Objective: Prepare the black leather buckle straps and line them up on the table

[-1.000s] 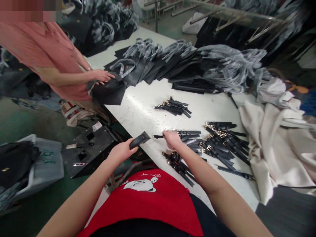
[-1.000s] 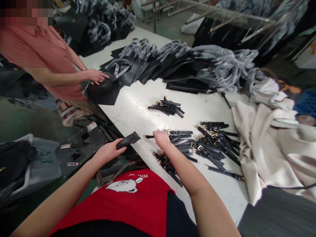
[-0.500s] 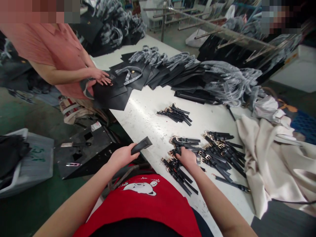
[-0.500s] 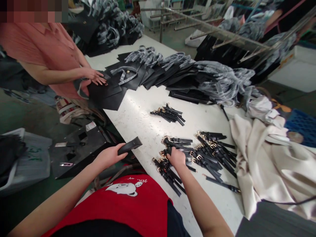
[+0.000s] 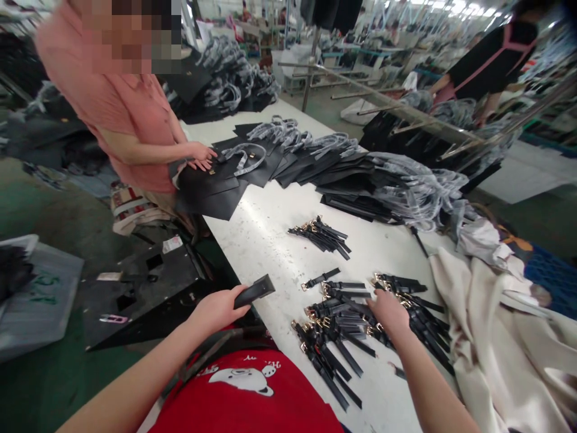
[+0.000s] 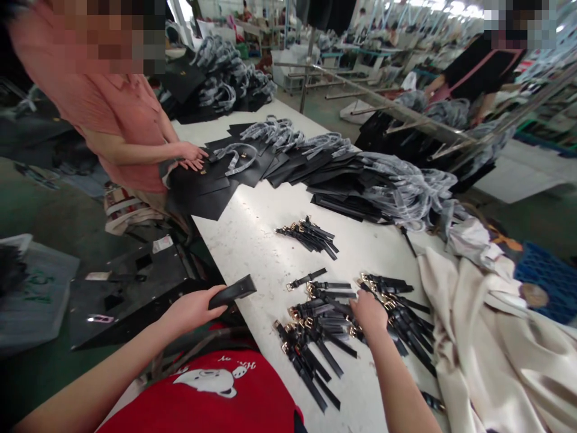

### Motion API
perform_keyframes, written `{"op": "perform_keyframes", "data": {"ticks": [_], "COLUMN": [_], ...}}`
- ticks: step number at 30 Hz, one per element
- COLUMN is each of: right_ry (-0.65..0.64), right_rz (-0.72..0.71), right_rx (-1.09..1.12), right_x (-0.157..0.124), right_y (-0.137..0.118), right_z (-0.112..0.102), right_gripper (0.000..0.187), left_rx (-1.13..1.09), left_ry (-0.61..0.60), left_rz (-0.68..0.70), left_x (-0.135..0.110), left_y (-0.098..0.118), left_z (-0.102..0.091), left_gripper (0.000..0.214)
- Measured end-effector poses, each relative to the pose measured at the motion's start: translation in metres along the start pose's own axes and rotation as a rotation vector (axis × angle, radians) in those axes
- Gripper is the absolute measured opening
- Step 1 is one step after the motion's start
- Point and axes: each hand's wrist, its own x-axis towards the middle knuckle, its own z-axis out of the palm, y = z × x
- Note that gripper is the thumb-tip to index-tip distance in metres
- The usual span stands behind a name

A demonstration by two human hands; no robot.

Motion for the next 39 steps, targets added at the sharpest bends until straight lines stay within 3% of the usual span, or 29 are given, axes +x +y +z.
{"op": "perform_keyframes", "data": {"ticks": [2, 7, 11, 14, 18, 22, 25, 29, 32, 35, 37, 39], "right_ry": [0.101, 0.178, 0.250, 0.196, 0.118, 0.200, 0.219, 0.208, 0.174, 0.203, 0.186, 0.143], "right_rz": [-0.032, -0.128, -0.161, -0.225, -0.287, -0.341, -0.427, -0.568, -0.632, -0.705, -0.757, -0.758], "right_rx": [-0.020, 0.010, -0.048, -0.082, -0.087, 0.002, 0.038, 0.066, 0.039, 0.018, -0.004, -0.027], "right_x": [0.012, 0.067, 0.123, 0.161, 0.191, 0.198, 0.201, 0.206, 0.197, 0.175, 0.158, 0.145], "right_y": [-0.023, -0.103, -0.133, -0.141, -0.144, -0.154, -0.181, -0.226, -0.245, -0.251, -0.256, -0.263], "right_z": [-0.007, -0.039, -0.060, -0.057, -0.027, 0.002, 0.008, -0.007, -0.028, -0.040, -0.038, -0.031], "right_gripper": [0.038, 0.048, 0.067, 0.082, 0.092, 0.090, 0.087, 0.087, 0.086, 0.065, 0.040, 0.028], "left_rx": [-0.013, -0.053, -0.112, -0.135, -0.166, -0.196, -0.197, -0.161, -0.157, -0.164, -0.161, -0.149], "left_ry": [-0.007, -0.035, -0.058, -0.064, -0.101, -0.113, -0.123, -0.140, -0.146, -0.143, -0.136, -0.133], "left_rz": [-0.014, -0.025, -0.054, -0.077, -0.098, -0.103, -0.101, -0.111, -0.128, -0.138, -0.141, -0.147], "left_x": [0.002, 0.012, 0.020, 0.027, 0.041, 0.058, 0.069, 0.075, 0.072, 0.066, 0.062, 0.057], "left_y": [-0.003, -0.006, -0.011, -0.017, -0.025, -0.031, -0.031, -0.026, -0.023, -0.026, -0.029, -0.030], "left_z": [-0.003, -0.020, -0.032, -0.037, -0.041, -0.045, -0.045, -0.046, -0.049, -0.049, -0.047, -0.043], "left_gripper": [0.043, 0.043, 0.043, 0.044, 0.044, 0.042, 0.042, 0.044, 0.044, 0.045, 0.044, 0.045]}}
